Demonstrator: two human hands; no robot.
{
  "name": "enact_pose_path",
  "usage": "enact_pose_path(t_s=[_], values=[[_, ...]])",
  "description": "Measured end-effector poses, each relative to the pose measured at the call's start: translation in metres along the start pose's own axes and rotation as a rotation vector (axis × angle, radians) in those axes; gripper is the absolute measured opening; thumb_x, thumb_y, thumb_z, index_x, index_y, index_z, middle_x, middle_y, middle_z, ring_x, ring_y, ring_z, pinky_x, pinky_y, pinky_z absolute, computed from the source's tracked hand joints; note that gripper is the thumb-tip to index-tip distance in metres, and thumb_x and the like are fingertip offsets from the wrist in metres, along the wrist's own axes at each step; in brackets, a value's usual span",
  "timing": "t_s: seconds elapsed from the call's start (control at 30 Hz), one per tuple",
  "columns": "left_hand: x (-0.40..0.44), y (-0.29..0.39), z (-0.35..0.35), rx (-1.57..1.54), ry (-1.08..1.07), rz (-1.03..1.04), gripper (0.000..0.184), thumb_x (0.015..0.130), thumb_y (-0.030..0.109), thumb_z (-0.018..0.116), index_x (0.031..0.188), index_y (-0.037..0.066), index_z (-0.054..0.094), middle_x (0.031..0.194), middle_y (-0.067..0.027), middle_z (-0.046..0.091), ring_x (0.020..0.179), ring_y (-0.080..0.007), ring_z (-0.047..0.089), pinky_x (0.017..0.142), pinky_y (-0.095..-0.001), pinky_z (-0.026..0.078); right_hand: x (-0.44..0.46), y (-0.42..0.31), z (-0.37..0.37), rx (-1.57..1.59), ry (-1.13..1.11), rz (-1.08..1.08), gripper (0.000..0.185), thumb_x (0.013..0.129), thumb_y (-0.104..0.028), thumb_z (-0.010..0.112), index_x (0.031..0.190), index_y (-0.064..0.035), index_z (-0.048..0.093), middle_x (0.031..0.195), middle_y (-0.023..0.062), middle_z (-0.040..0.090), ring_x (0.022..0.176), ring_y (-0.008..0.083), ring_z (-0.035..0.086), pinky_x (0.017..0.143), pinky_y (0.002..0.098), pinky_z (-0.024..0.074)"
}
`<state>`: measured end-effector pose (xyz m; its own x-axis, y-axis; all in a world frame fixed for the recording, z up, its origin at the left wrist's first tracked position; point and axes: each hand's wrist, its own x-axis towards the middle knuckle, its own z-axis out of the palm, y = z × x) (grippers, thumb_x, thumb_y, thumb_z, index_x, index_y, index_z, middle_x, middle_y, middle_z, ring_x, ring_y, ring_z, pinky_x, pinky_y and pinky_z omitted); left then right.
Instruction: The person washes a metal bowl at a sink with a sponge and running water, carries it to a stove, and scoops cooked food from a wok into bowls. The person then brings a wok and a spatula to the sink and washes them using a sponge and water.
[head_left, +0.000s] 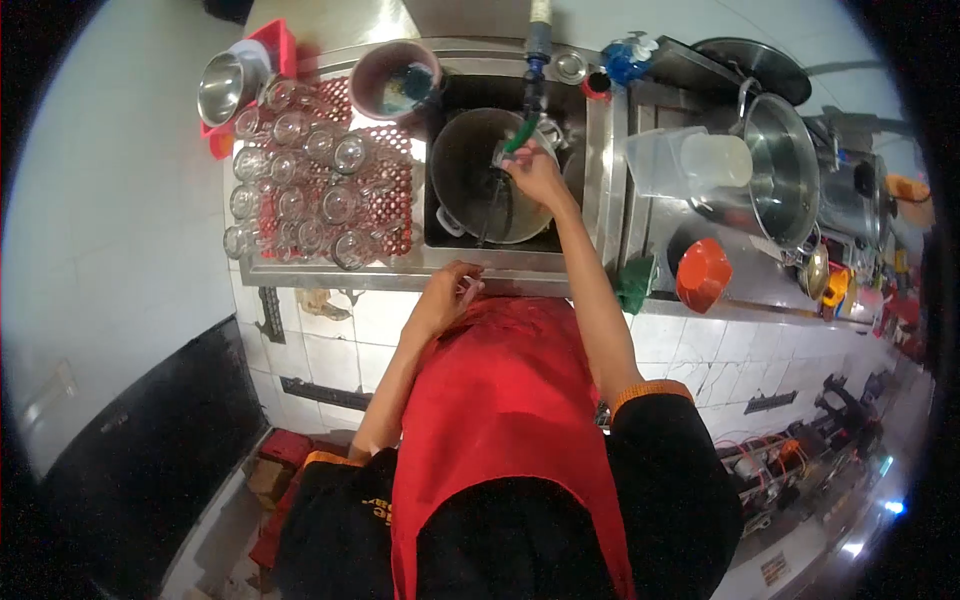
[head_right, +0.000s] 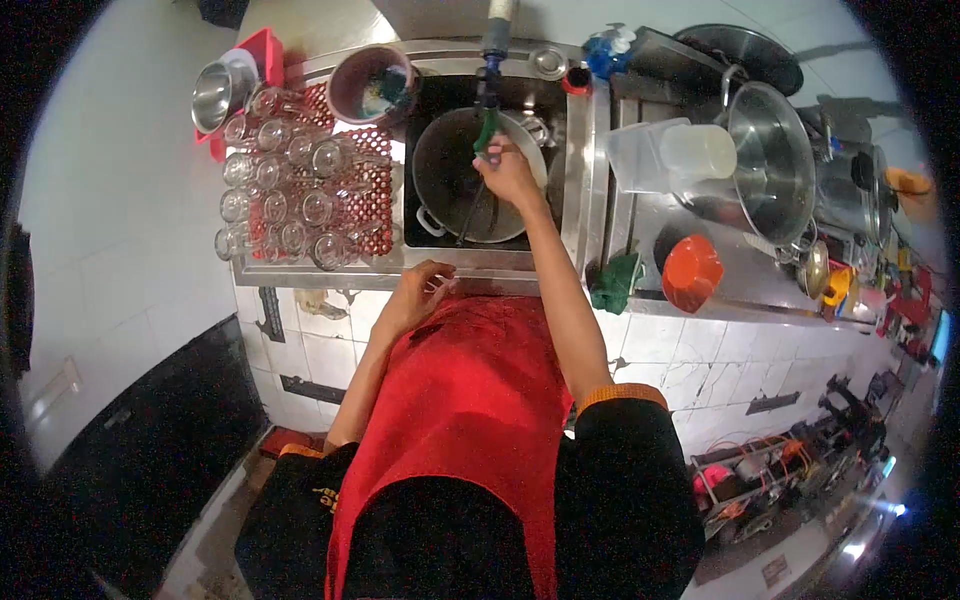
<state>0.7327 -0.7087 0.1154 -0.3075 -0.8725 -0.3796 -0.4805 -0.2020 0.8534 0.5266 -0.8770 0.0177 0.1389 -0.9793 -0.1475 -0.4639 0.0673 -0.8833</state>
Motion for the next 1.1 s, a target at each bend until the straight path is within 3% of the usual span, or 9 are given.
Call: enact_pose_path(t_s=[0.13, 0.2, 0.33, 0.53, 0.73, 0.8, 0.87, 0.9, 1.1], values=[[-0.014, -0.012, -0.006, 0.025, 0.111, -0.015, 0.022, 0.086, 0.006, 0.062, 0.106, -0.002, 0.061, 0.104, -0.0169, 0.063, 0.086, -0.0271, 0.066, 0.072, -0.0325, 0.055, 0.041, 0.063, 0.041, -0.278, -0.102, 0.090, 0.042, 0.081, -0.019, 0.071, 0.115, 0.0013, 0.056, 0.098, 0.0136, 0.067, 0.093, 0.0254, 0.066, 0.079, 0.0357, 0.0531], [-0.021, -0.021, -0.010, 0.022, 0.141, -0.065, 0.022, 0.086, 0.006, 0.062, 0.106, -0.003, 0.061, 0.103, -0.0172, 0.063, 0.086, -0.0277, 0.066, 0.072, -0.0330, 0.054, 0.046, 0.066, 0.050, 0.450, -0.454, 0.225, 0.025, 0.082, -0.011, 0.068, 0.103, 0.0018, 0.063, 0.090, 0.0128, 0.070, 0.085, 0.0206, 0.068, 0.071, 0.0324, 0.0550], [-0.031, -0.051, -0.008, 0.056, 0.212, -0.052, 0.023, 0.085, 0.005, 0.062, 0.107, -0.002, 0.061, 0.103, -0.0175, 0.064, 0.085, -0.0278, 0.066, 0.072, -0.0335, 0.054, 0.053, 0.069, 0.055, 0.374, -0.022, 0.159, 0.016, 0.087, -0.007, 0.065, 0.102, -0.0022, 0.064, 0.094, 0.0087, 0.069, 0.081, 0.0146, 0.065, 0.073, 0.0277, 0.0532], [-0.007, -0.022, -0.017, -0.047, 0.233, -0.061, 0.023, 0.086, 0.004, 0.061, 0.108, -0.002, 0.062, 0.101, -0.0159, 0.065, 0.085, -0.0237, 0.066, 0.073, -0.0316, 0.053, 0.041, 0.024, 0.034, 0.693, -0.297, 0.168, 0.007, 0.084, -0.009, 0.067, 0.085, -0.0019, 0.068, 0.080, 0.0065, 0.069, 0.072, 0.0162, 0.065, 0.063, 0.0266, 0.0524], [0.075, 0.075, -0.048, -0.127, 0.323, 0.393, 0.035, 0.084, 0.000, 0.061, 0.119, 0.005, 0.059, 0.111, -0.0113, 0.060, 0.095, -0.0186, 0.060, 0.082, -0.0284, 0.048, 0.030, 0.002, 0.024, 0.335, -0.293, 0.128, 0.010, 0.081, -0.009, 0.066, 0.085, -0.0006, 0.069, 0.079, 0.0070, 0.068, 0.072, 0.0149, 0.065, 0.064, 0.0278, 0.0521], [0.098, 0.118, -0.063, -0.165, 0.323, 0.548, 0.050, 0.081, -0.003, 0.063, 0.128, 0.008, 0.052, 0.124, -0.0113, 0.053, 0.104, -0.0202, 0.056, 0.085, -0.0297, 0.048, 0.024, 0.006, 0.008, 0.709, -0.294, 0.106, 0.016, 0.081, -0.013, 0.068, 0.090, 0.0003, 0.067, 0.082, 0.0077, 0.069, 0.072, 0.0154, 0.065, 0.066, 0.0278, 0.0520], [0.122, 0.139, -0.081, -0.172, 0.336, 0.632, 0.058, 0.079, -0.004, 0.064, 0.133, 0.010, 0.048, 0.130, -0.0114, 0.049, 0.108, -0.0217, 0.054, 0.087, -0.0310, 0.048, 0.024, 0.018, -0.002, 0.165, -0.051, -0.304, 0.018, 0.083, -0.012, 0.066, 0.093, 0.0021, 0.064, 0.084, 0.0078, 0.068, 0.072, 0.0147, 0.065, 0.067, 0.0276, 0.0518], [0.137, 0.143, -0.090, -0.042, 0.311, 0.730, 0.062, 0.078, -0.004, 0.065, 0.134, 0.010, 0.046, 0.132, -0.0119, 0.047, 0.109, -0.0237, 0.053, 0.088, -0.0330, 0.048, 0.015, 0.022, -0.008, 0.076, -0.028, -0.117, 0.016, 0.084, -0.012, 0.067, 0.092, 0.0017, 0.063, 0.086, 0.0067, 0.067, 0.075, 0.0125, 0.064, 0.066, 0.0258, 0.0509], [0.182, 0.110, -0.092, 0.043, 0.133, 0.568, 0.067, 0.070, 0.013, 0.078, 0.128, 0.001, 0.048, 0.110, -0.0147, 0.061, 0.099, -0.0256, 0.058, 0.089, -0.0352, 0.047, -0.015, -0.144, -0.083, 0.252, 0.520, -0.317, 0.030, 0.081, -0.017, 0.074, 0.101, 0.0036, 0.065, 0.091, 0.0086, 0.062, 0.075, 0.0116, 0.060, 0.060, 0.0257, 0.0492]])
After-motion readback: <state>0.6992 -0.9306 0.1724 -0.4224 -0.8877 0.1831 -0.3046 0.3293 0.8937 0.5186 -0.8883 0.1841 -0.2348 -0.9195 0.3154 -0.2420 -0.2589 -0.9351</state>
